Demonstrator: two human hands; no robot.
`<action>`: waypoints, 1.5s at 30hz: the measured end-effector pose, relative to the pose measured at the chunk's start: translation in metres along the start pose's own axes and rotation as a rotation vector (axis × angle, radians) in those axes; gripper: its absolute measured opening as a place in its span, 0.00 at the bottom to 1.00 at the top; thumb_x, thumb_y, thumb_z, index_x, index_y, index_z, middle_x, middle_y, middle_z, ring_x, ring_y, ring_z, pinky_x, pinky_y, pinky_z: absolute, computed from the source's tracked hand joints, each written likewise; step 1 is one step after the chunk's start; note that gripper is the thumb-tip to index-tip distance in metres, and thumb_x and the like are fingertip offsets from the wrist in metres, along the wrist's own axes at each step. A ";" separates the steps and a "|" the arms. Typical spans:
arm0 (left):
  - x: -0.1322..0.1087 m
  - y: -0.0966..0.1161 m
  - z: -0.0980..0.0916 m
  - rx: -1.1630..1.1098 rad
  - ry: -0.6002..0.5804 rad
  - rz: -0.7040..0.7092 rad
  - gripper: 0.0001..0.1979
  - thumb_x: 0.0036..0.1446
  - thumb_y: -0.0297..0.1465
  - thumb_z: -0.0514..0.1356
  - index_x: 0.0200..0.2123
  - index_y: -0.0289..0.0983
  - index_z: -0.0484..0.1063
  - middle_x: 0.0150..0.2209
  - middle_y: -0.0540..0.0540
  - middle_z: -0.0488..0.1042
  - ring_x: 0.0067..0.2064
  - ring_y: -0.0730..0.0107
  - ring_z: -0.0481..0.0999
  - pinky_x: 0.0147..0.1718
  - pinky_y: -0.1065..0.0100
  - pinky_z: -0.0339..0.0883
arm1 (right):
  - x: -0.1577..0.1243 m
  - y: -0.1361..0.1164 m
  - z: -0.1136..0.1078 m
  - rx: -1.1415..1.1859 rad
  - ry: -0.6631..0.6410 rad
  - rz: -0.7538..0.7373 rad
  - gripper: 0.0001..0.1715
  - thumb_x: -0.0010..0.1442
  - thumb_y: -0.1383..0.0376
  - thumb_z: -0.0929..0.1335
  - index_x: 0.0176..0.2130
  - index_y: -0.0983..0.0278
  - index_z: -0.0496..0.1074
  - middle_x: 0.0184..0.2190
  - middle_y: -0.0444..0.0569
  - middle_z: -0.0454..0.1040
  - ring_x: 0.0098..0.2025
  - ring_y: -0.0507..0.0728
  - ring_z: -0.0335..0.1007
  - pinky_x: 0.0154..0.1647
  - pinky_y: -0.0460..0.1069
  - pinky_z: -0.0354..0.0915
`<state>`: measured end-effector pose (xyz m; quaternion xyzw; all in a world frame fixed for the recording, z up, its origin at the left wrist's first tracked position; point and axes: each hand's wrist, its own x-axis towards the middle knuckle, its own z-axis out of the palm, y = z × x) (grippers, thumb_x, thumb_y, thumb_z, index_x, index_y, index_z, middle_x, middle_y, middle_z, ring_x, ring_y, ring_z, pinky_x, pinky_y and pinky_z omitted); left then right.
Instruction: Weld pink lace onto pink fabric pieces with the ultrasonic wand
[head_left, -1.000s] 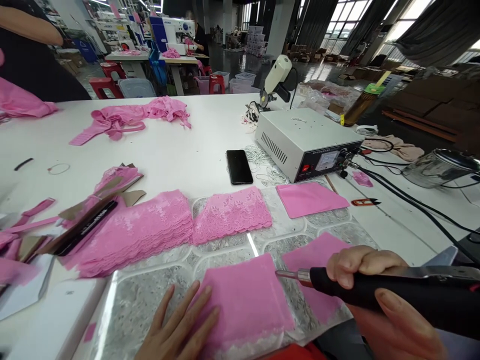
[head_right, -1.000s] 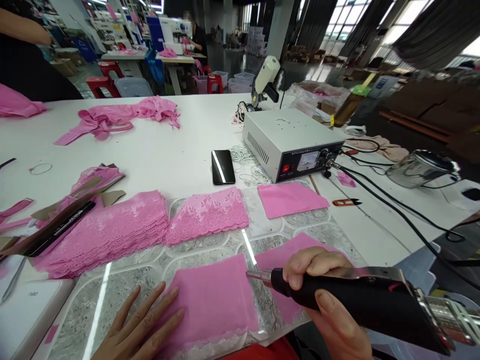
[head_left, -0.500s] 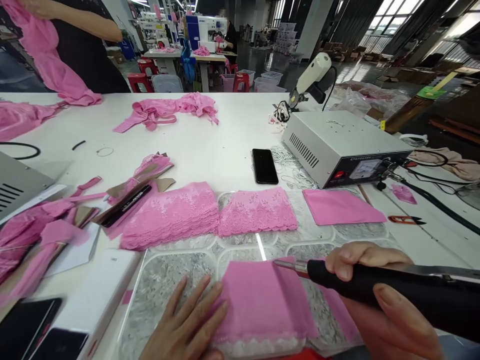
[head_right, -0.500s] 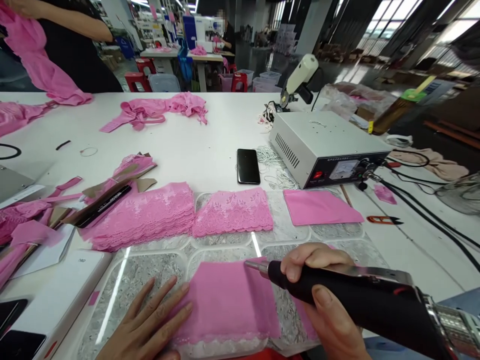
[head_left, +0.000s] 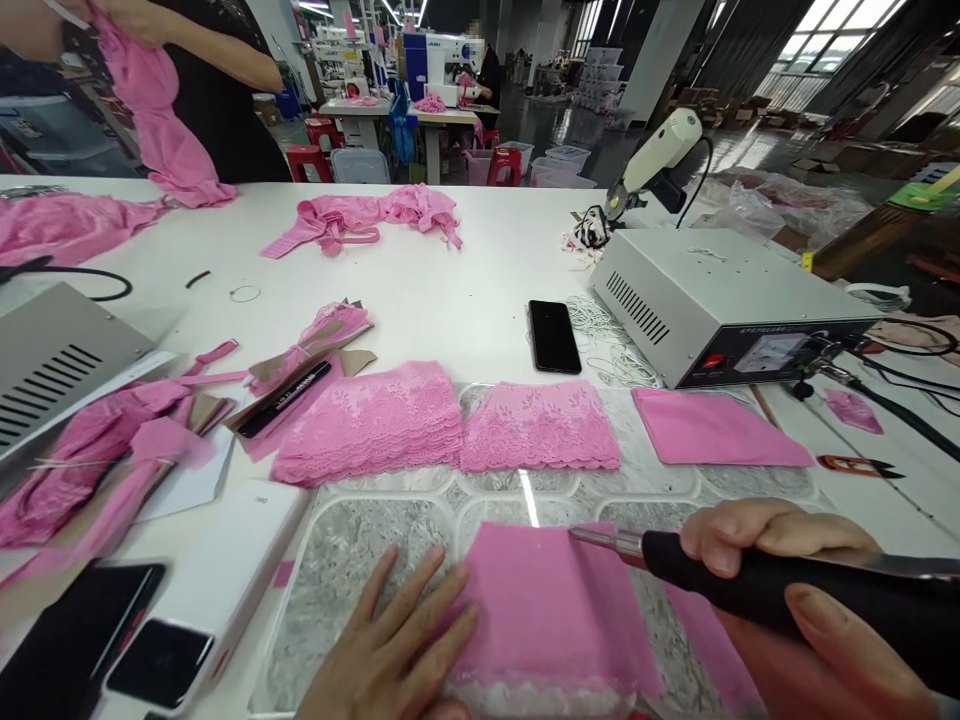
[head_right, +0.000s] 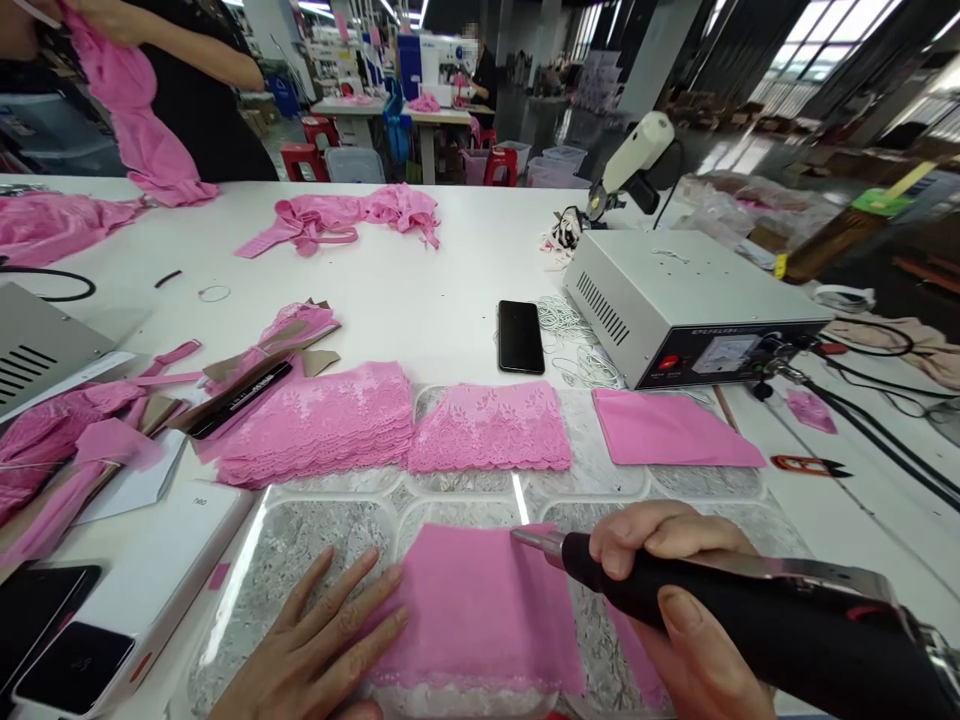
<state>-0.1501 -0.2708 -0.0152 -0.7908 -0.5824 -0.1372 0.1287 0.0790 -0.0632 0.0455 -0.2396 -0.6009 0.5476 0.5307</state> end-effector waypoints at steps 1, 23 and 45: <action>-0.001 0.001 0.000 -0.002 0.007 -0.002 0.21 0.70 0.43 0.51 0.58 0.40 0.70 0.62 0.45 0.68 0.68 0.53 0.59 0.67 0.44 0.38 | -0.001 -0.002 0.003 -0.001 0.029 0.027 0.08 0.56 0.59 0.72 0.35 0.59 0.72 0.29 0.45 0.70 0.29 0.54 0.66 0.32 0.52 0.72; -0.017 0.012 0.000 -0.060 0.043 -0.073 0.21 0.65 0.40 0.60 0.57 0.40 0.71 0.61 0.46 0.70 0.69 0.56 0.56 0.68 0.47 0.37 | 0.002 0.018 0.024 0.079 -0.158 -0.052 0.06 0.57 0.64 0.69 0.38 0.61 0.72 0.32 0.45 0.71 0.29 0.53 0.66 0.32 0.53 0.72; -0.036 0.032 -0.016 -0.176 0.066 -0.225 0.19 0.59 0.31 0.65 0.53 0.39 0.72 0.57 0.45 0.73 0.69 0.59 0.57 0.68 0.49 0.43 | -0.007 0.019 0.063 0.160 -0.216 0.068 0.09 0.55 0.61 0.71 0.37 0.61 0.73 0.32 0.46 0.71 0.27 0.52 0.65 0.31 0.53 0.72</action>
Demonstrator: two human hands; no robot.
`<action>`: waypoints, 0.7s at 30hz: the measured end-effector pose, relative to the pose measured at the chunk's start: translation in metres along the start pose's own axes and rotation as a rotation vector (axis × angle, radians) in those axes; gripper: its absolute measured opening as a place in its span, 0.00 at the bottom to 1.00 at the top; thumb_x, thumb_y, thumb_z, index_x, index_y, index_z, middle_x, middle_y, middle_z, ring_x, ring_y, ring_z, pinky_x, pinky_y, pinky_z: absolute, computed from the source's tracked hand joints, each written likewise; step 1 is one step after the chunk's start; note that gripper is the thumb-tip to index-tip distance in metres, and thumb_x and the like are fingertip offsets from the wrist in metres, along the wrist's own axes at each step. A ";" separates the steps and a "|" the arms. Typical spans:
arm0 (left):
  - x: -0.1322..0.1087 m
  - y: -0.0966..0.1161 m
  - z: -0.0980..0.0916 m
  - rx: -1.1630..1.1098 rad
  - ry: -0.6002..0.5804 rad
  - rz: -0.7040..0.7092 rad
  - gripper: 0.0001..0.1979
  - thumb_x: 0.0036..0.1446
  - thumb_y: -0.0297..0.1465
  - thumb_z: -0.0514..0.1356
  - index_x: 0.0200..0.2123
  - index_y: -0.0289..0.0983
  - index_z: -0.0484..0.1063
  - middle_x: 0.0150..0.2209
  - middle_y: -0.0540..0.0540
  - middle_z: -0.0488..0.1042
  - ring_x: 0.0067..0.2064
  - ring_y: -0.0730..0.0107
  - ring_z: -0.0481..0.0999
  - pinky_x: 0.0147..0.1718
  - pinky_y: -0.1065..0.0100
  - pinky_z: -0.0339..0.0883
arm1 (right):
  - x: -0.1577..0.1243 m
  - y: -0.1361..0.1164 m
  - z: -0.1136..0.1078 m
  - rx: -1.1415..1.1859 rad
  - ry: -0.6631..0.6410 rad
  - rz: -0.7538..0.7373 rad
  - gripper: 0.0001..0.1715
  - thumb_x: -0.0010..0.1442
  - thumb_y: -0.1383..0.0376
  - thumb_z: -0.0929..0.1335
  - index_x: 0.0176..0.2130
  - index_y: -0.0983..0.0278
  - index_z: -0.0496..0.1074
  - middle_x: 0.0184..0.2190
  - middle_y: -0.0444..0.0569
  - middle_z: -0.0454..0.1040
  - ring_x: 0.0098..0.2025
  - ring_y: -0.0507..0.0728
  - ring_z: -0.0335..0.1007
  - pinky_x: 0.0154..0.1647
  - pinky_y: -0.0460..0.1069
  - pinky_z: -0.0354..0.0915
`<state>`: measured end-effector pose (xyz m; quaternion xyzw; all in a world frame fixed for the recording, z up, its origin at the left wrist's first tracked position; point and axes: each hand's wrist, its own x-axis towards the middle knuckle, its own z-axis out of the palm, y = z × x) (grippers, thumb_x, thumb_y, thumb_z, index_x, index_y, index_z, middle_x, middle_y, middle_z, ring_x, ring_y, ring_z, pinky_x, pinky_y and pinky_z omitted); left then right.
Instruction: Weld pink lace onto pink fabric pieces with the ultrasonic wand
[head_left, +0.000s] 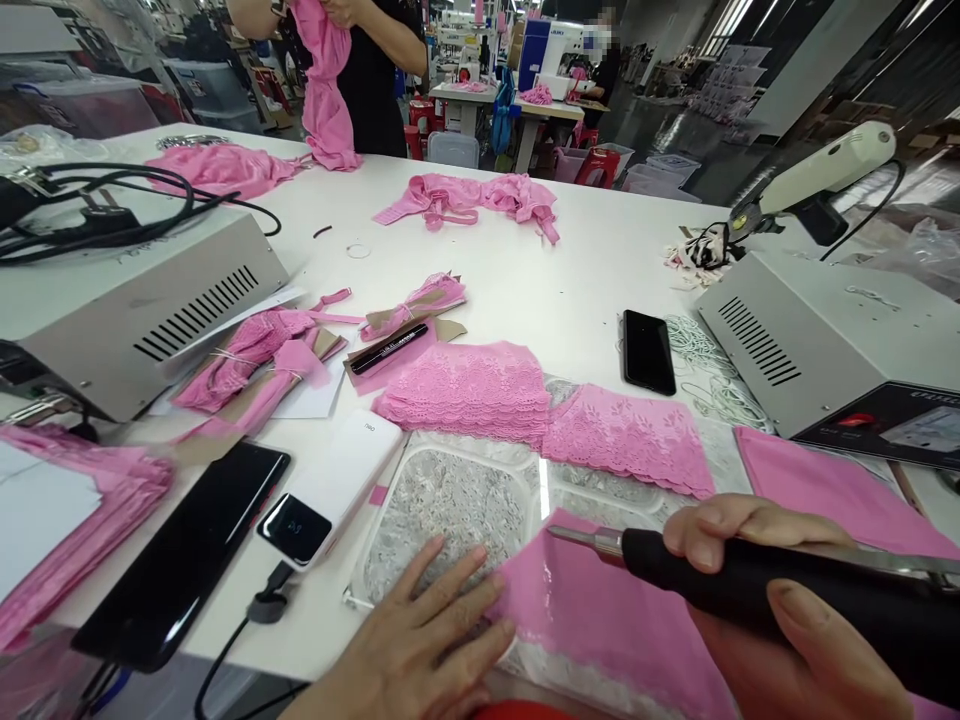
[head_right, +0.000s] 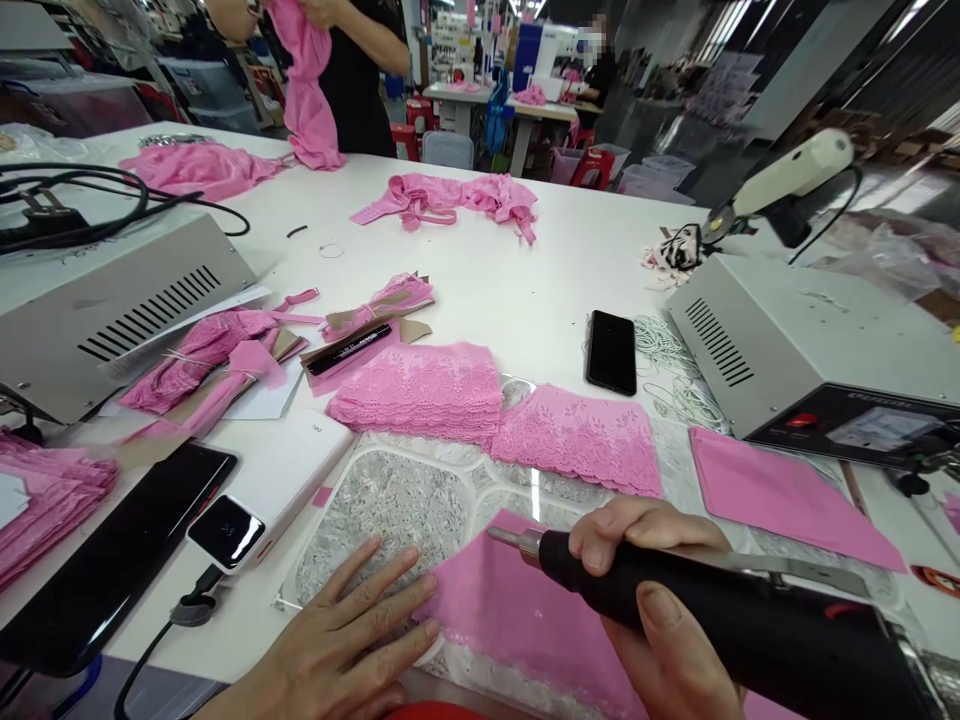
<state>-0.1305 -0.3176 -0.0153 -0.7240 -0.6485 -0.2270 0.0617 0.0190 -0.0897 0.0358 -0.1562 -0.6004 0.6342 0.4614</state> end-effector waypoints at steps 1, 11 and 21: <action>0.000 0.000 0.000 0.002 -0.003 0.000 0.20 0.58 0.32 0.66 0.53 0.39 0.71 0.57 0.44 0.74 0.69 0.59 0.56 0.68 0.49 0.43 | 0.000 0.000 -0.001 -0.006 0.002 0.000 0.09 0.55 0.61 0.71 0.37 0.61 0.73 0.32 0.46 0.71 0.27 0.52 0.65 0.31 0.53 0.72; 0.001 0.002 -0.009 -0.021 -0.069 -0.002 0.18 0.61 0.30 0.63 0.55 0.38 0.71 0.58 0.45 0.73 0.68 0.58 0.57 0.67 0.47 0.46 | 0.000 -0.009 0.007 -0.055 -0.019 0.021 0.07 0.56 0.61 0.71 0.36 0.60 0.72 0.29 0.46 0.70 0.29 0.54 0.66 0.32 0.52 0.73; -0.003 0.005 -0.011 -0.047 -0.048 -0.030 0.17 0.61 0.29 0.63 0.54 0.38 0.72 0.57 0.45 0.74 0.68 0.59 0.59 0.67 0.48 0.45 | -0.008 -0.017 0.020 -0.072 -0.101 0.108 0.07 0.57 0.58 0.71 0.36 0.57 0.73 0.28 0.46 0.68 0.28 0.54 0.67 0.32 0.52 0.74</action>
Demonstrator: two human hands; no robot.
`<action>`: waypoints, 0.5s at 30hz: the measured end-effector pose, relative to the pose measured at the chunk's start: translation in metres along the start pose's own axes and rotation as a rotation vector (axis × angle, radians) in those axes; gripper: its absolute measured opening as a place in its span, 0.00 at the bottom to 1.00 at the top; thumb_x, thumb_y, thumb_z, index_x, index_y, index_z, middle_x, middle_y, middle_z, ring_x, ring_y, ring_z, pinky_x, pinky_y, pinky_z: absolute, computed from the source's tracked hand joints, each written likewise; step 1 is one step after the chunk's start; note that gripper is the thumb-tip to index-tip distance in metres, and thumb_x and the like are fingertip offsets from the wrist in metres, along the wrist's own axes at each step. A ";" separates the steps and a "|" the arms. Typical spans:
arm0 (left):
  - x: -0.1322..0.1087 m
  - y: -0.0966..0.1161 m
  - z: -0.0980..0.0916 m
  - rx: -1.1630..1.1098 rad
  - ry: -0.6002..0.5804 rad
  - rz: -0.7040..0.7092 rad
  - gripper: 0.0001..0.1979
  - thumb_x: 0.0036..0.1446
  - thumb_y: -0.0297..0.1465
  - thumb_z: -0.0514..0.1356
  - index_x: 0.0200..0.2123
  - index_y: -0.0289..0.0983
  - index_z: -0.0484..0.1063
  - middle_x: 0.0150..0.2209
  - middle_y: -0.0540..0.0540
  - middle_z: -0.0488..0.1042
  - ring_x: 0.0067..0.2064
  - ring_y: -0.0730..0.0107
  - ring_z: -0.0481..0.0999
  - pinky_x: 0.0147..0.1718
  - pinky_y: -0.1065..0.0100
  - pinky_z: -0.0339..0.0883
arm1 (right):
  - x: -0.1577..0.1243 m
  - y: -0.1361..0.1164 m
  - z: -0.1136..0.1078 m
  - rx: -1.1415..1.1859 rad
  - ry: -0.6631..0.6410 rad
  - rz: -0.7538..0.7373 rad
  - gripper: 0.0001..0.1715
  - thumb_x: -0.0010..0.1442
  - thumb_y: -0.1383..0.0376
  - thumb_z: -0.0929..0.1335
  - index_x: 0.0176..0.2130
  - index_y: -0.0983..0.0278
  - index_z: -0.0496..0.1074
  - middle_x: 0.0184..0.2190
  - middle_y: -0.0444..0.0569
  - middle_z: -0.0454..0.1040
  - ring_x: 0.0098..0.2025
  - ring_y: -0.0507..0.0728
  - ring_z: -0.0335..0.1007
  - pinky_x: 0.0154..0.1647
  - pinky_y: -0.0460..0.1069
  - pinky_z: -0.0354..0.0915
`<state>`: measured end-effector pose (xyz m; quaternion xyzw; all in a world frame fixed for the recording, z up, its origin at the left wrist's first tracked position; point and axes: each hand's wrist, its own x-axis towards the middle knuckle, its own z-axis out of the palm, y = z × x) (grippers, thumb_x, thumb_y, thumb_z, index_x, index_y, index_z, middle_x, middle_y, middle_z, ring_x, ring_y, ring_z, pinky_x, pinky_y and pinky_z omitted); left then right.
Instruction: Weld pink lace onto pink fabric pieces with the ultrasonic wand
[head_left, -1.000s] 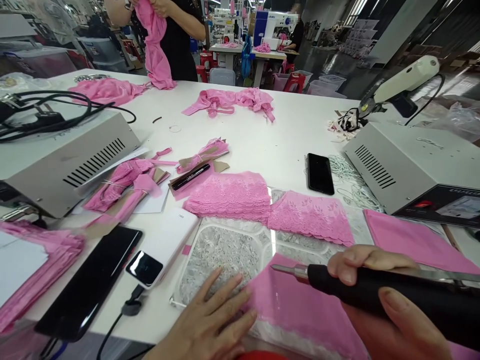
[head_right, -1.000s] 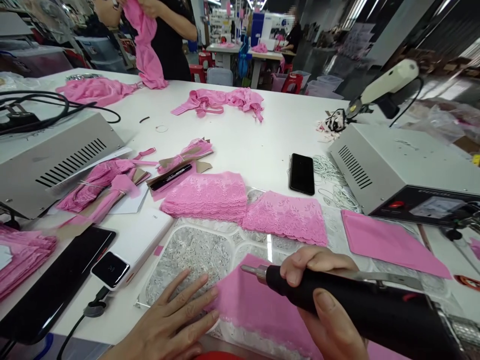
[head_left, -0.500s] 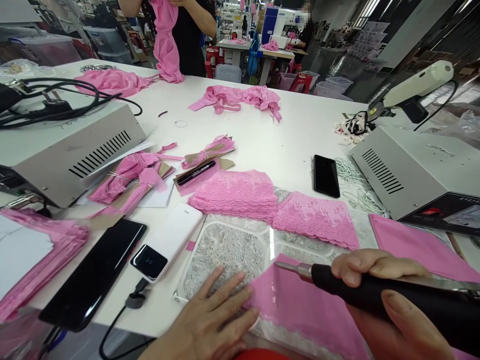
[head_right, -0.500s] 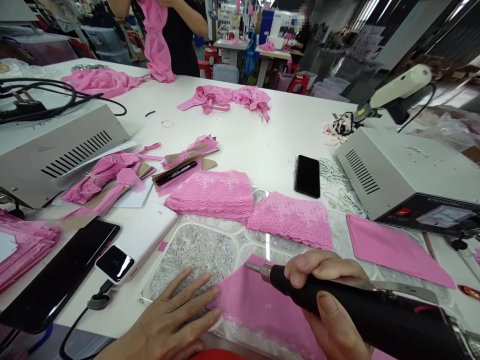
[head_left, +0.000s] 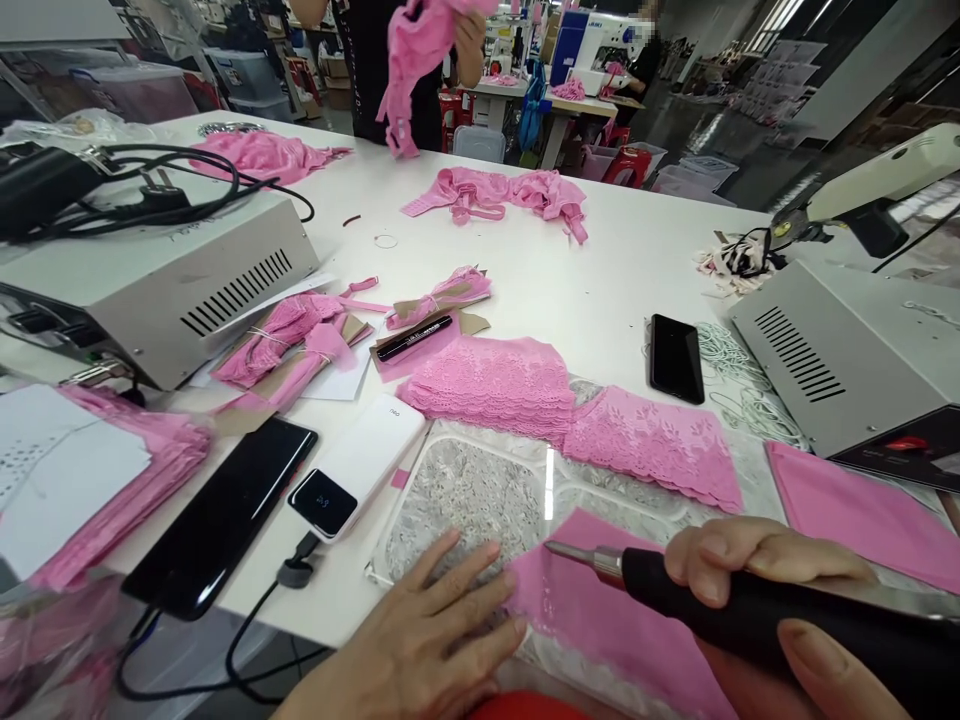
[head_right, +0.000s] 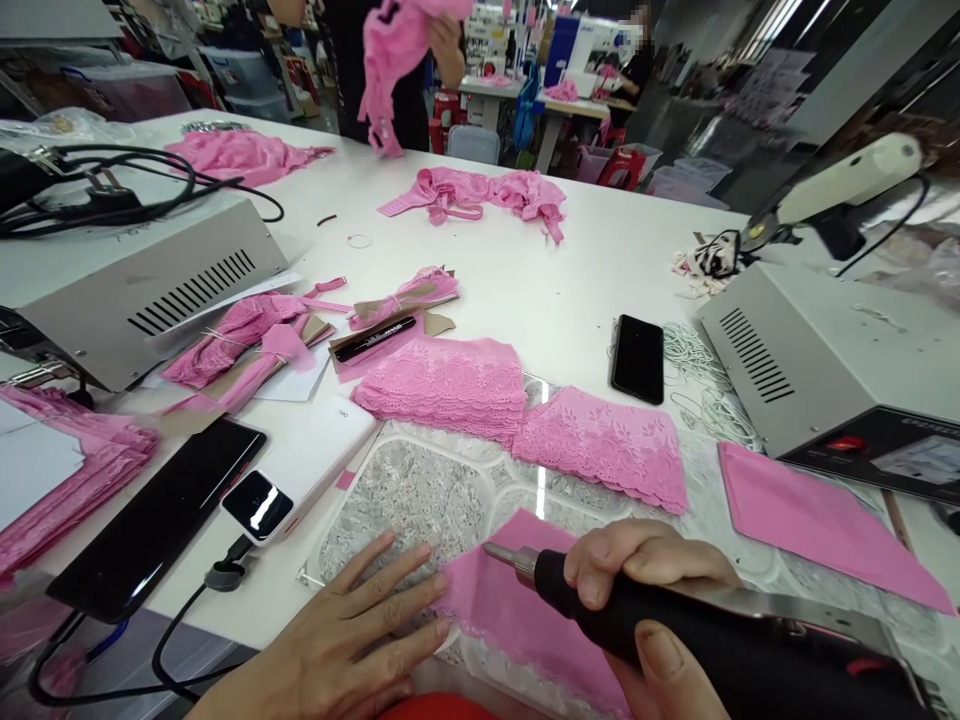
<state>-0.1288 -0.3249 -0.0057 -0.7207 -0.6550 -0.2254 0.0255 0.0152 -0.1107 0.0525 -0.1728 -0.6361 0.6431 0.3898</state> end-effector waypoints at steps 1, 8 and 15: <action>0.000 0.000 0.000 -0.004 0.002 0.000 0.17 0.61 0.29 0.63 0.54 0.38 0.72 0.57 0.45 0.74 0.68 0.59 0.59 0.68 0.49 0.45 | 0.000 0.001 0.000 -0.001 0.004 -0.001 0.07 0.57 0.58 0.71 0.36 0.57 0.73 0.28 0.46 0.68 0.28 0.53 0.67 0.32 0.51 0.74; 0.000 0.000 -0.004 -0.011 -0.018 -0.005 0.16 0.63 0.30 0.62 0.54 0.39 0.71 0.57 0.45 0.73 0.67 0.59 0.60 0.67 0.50 0.47 | 0.001 0.006 -0.005 0.017 -0.035 -0.054 0.09 0.56 0.58 0.72 0.35 0.60 0.72 0.29 0.45 0.69 0.27 0.52 0.66 0.31 0.51 0.74; -0.002 0.001 -0.004 -0.021 -0.029 -0.016 0.16 0.63 0.31 0.61 0.54 0.38 0.71 0.58 0.45 0.73 0.67 0.59 0.62 0.67 0.50 0.47 | -0.003 0.005 0.012 0.087 -0.096 -0.052 0.07 0.59 0.59 0.70 0.37 0.59 0.72 0.29 0.45 0.68 0.25 0.51 0.65 0.28 0.49 0.72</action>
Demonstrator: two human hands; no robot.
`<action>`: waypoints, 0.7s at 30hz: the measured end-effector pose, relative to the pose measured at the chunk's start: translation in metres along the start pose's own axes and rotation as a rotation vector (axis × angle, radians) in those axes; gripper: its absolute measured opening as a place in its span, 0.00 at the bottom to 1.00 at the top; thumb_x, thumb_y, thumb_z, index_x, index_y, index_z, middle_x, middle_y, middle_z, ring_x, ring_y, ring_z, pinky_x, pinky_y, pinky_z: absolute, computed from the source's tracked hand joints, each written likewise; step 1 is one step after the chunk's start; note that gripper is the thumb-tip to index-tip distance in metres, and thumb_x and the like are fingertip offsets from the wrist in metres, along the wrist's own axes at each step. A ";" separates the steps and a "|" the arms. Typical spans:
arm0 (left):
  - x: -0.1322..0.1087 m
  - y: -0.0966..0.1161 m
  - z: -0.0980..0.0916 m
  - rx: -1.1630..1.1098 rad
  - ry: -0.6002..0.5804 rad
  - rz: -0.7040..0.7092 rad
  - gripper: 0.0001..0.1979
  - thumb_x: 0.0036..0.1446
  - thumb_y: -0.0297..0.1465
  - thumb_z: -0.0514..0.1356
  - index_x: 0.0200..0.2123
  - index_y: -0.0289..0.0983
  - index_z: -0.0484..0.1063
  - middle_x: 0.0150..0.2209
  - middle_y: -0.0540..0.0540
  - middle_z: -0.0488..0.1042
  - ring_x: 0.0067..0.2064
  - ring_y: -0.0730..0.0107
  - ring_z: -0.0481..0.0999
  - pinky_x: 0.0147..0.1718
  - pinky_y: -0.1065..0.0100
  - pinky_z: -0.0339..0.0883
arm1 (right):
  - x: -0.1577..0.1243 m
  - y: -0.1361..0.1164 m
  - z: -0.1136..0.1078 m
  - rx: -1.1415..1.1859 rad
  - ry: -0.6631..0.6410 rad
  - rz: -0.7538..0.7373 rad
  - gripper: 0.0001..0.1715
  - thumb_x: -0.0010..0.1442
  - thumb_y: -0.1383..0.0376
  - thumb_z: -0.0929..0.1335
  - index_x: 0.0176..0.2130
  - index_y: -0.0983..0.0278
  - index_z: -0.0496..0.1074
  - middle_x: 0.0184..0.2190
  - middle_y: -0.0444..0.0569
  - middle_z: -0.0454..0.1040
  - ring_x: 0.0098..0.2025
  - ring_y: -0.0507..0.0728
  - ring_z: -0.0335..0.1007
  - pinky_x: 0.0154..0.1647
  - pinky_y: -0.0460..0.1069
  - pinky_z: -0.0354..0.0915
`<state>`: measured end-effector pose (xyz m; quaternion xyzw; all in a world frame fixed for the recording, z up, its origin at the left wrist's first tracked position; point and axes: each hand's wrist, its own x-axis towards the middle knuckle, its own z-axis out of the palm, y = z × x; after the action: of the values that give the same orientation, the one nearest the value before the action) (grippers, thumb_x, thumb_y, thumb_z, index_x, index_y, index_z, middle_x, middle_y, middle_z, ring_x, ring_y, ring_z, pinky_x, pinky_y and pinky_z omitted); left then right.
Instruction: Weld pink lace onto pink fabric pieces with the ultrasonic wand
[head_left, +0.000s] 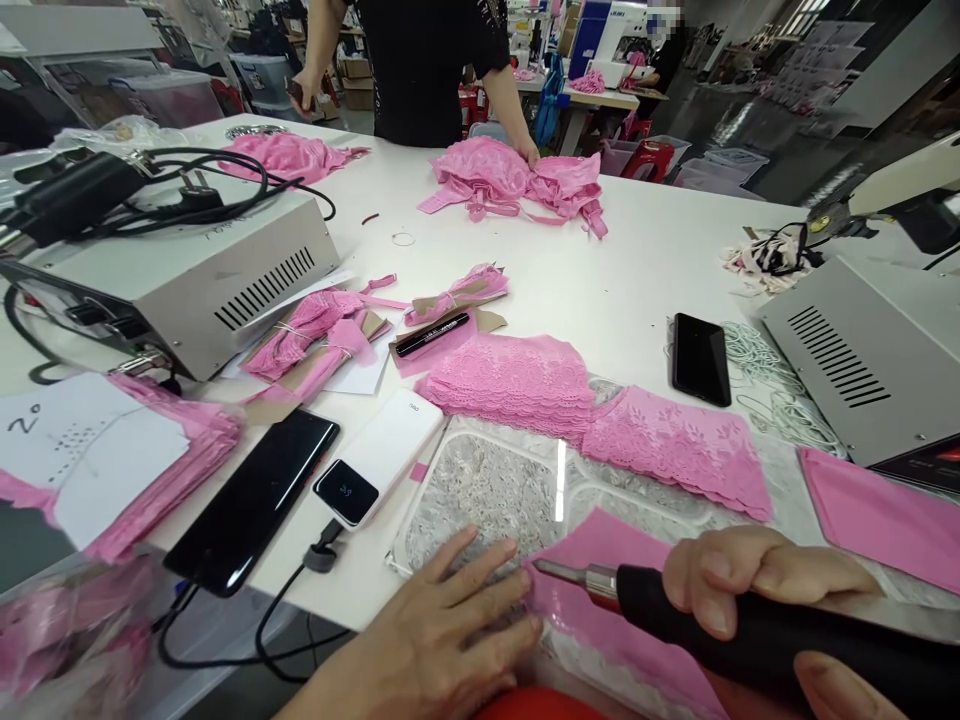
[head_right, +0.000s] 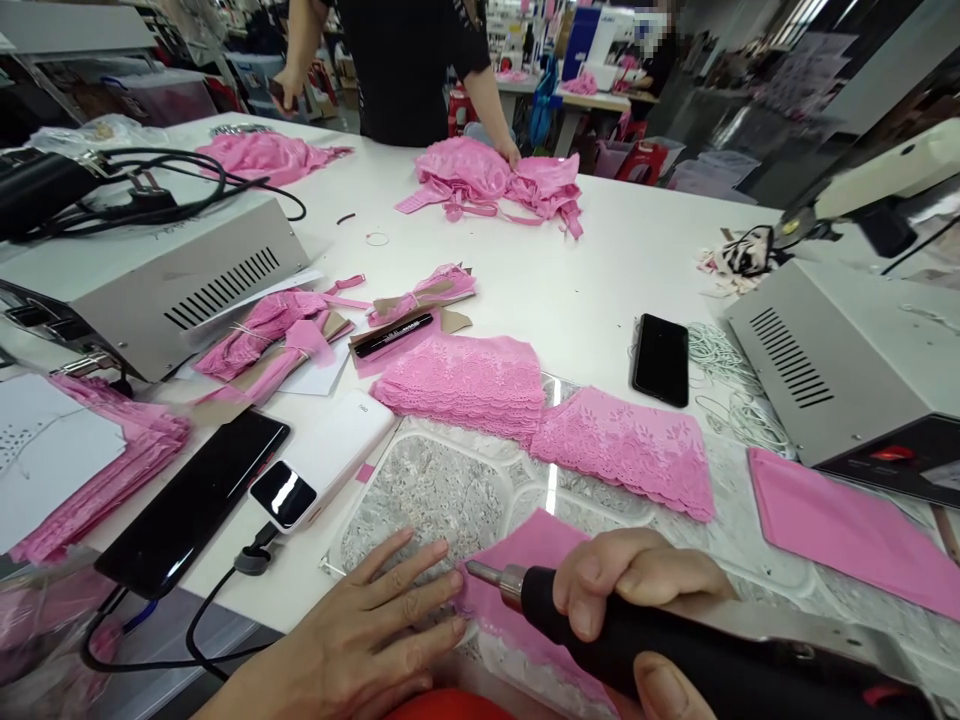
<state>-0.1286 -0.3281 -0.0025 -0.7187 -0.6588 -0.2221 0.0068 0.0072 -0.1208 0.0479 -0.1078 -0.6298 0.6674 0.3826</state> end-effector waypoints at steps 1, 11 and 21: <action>0.000 0.000 0.000 -0.004 0.006 -0.003 0.16 0.63 0.31 0.61 0.54 0.39 0.71 0.57 0.45 0.73 0.67 0.60 0.61 0.67 0.52 0.47 | 0.001 0.000 0.004 0.000 -0.017 -0.005 0.07 0.59 0.59 0.70 0.37 0.59 0.72 0.28 0.45 0.68 0.24 0.51 0.65 0.27 0.48 0.72; 0.001 -0.001 0.001 0.002 0.007 -0.004 0.16 0.64 0.32 0.61 0.54 0.39 0.72 0.56 0.47 0.74 0.66 0.59 0.63 0.67 0.51 0.47 | 0.002 -0.001 0.007 0.007 -0.094 0.018 0.05 0.59 0.61 0.70 0.37 0.57 0.74 0.27 0.46 0.70 0.25 0.53 0.69 0.28 0.51 0.74; -0.002 -0.016 0.009 0.165 0.151 0.128 0.16 0.63 0.23 0.57 0.53 0.41 0.73 0.57 0.49 0.74 0.67 0.62 0.60 0.67 0.55 0.49 | 0.012 -0.012 -0.013 0.136 -0.002 -0.082 0.09 0.61 0.59 0.68 0.42 0.58 0.72 0.32 0.45 0.70 0.27 0.52 0.69 0.28 0.51 0.72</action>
<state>-0.1412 -0.3250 -0.0159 -0.7377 -0.6251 -0.2196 0.1296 0.0115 -0.1038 0.0608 -0.0553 -0.5873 0.6924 0.4154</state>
